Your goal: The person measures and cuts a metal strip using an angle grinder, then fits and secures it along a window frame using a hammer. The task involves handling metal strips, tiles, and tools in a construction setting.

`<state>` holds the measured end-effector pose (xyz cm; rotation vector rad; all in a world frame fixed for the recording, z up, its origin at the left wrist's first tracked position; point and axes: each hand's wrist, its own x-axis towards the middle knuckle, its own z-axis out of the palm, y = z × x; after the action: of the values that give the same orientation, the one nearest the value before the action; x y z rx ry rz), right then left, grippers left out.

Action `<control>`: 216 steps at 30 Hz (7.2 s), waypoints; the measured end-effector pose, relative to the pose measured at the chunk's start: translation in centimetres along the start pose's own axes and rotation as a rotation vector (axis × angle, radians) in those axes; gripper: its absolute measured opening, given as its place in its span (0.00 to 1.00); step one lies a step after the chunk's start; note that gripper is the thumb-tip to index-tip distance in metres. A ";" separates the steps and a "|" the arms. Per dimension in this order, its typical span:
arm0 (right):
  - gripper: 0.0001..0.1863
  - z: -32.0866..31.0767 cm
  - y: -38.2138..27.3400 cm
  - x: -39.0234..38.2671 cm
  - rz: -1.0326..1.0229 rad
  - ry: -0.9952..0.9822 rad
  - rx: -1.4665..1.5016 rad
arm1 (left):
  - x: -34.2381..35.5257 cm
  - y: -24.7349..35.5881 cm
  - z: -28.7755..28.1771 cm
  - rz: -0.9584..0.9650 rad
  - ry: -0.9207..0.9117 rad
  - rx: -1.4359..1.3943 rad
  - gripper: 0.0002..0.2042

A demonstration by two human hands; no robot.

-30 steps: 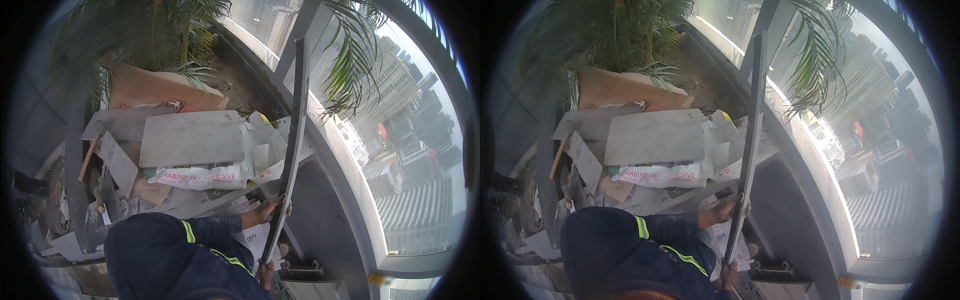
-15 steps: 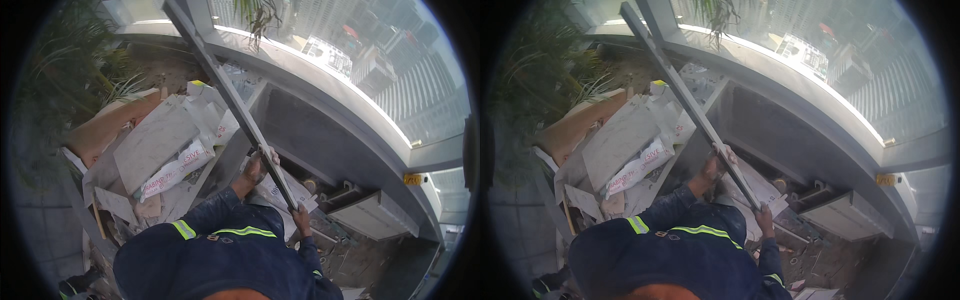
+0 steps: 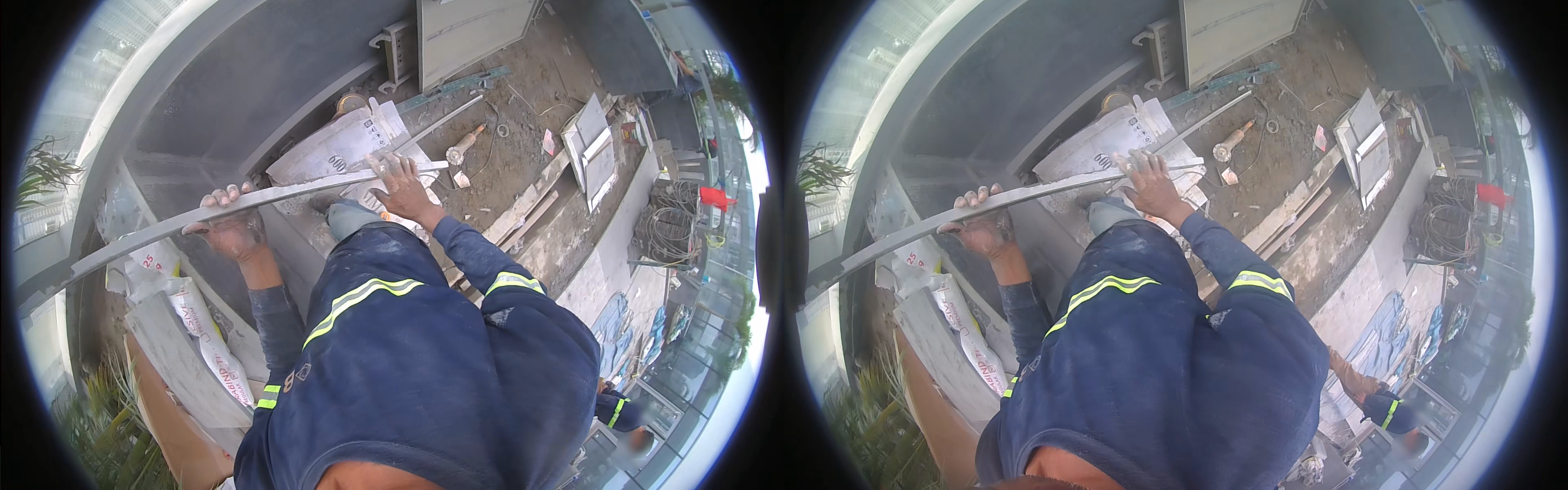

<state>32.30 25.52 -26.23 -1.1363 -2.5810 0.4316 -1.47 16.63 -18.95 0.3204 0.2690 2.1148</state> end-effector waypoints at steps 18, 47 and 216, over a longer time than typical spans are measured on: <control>0.52 -8.7 9.0 -24.0 0.705 0.128 -0.246 | -5.1 -12.8 2.8 -0.244 0.234 0.111 0.23; 0.32 -23.9 60.5 -40.5 0.118 -0.579 -0.071 | -33.4 -63.5 3.8 -0.445 1.070 0.040 0.24; 0.32 57.0 70.7 -4.0 -0.570 -1.070 0.428 | -60.7 -89.9 -50.2 -0.533 1.688 1.897 0.15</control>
<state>60.35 59.29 -105.83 0.0946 -3.1548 1.6704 84.32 9.37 -101.84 -0.5633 2.7781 0.4179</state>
